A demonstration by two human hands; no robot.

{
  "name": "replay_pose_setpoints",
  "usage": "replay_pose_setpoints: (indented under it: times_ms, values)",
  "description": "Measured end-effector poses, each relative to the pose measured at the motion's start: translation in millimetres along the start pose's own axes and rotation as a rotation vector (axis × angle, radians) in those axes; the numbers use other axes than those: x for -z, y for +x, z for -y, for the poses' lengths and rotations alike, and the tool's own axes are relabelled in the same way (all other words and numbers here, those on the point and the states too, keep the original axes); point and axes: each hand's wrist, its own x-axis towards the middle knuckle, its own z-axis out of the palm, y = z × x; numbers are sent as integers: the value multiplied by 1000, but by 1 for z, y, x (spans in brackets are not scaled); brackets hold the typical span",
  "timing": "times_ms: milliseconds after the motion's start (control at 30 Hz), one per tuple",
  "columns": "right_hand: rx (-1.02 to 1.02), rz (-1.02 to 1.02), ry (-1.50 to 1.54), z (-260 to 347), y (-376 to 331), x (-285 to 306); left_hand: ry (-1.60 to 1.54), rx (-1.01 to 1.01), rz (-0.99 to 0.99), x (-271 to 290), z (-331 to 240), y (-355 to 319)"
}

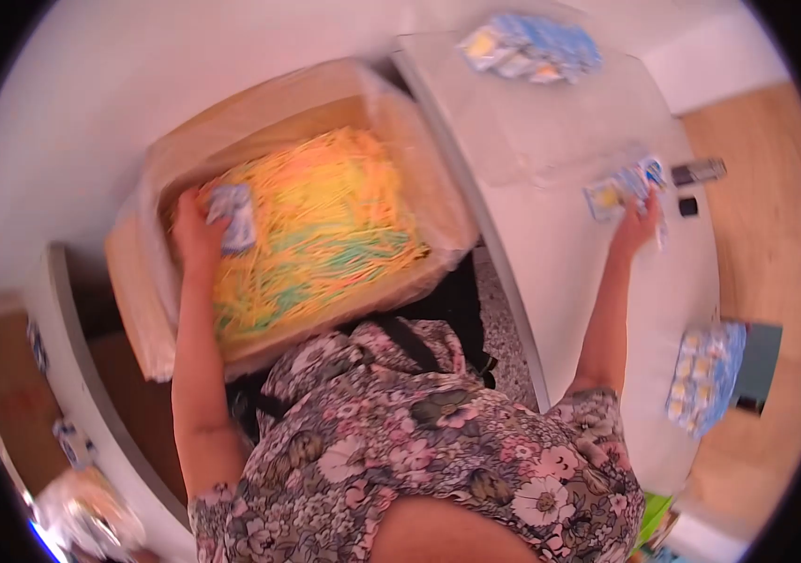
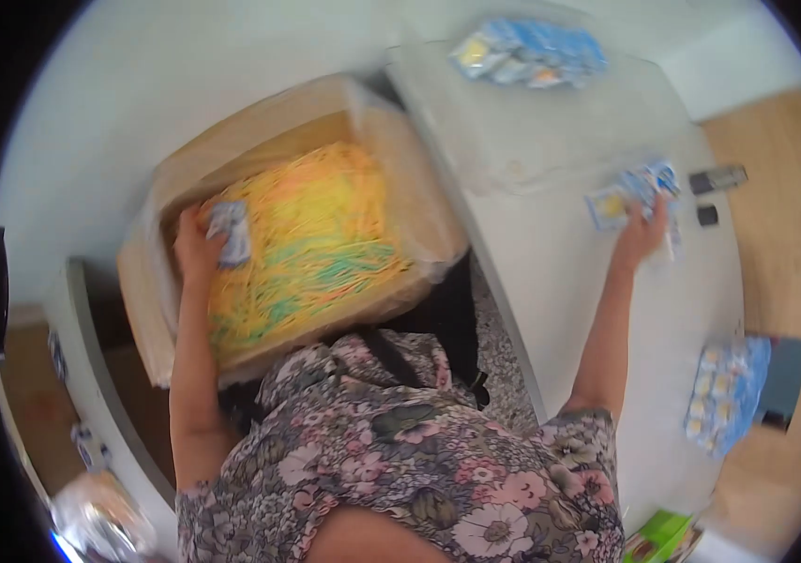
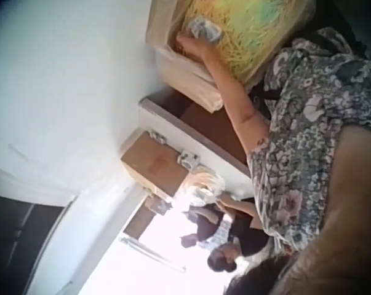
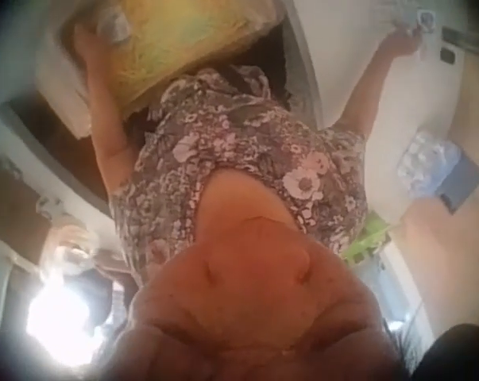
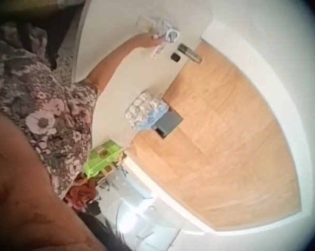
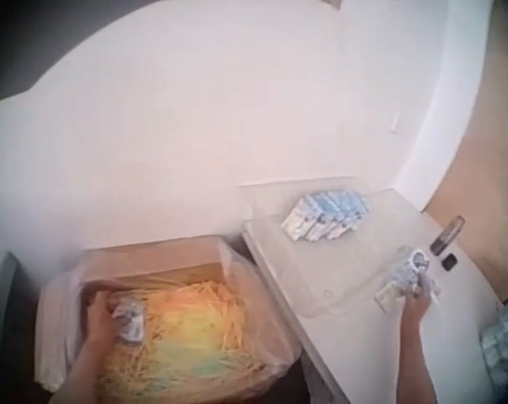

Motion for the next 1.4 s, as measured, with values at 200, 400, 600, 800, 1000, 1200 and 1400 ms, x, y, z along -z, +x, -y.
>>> replay_pose_setpoints:
  times_ms: [200,400,600,800,1000,1200,1400]
  values:
    - [287,57,428,204,-73,6,-105,-38,-71,13,5,1]
    - [496,1129,20,327,-149,-88,-33,-42,-155,21,10,-1]
    - [560,1435,-514,326,-156,-167,-57,-50,-125,24,9,3]
    - [498,1482,-619,325,-158,-198,-90,-139,-186,27,1,2]
    - [485,1477,-736,318,-165,-213,-221,-159,-171,26,6,6]
    - [565,1385,-884,324,-175,-202,-316,-212,-224,19,11,2]
    - [449,1313,-734,326,-161,-175,-250,-226,-248,22,6,-2]
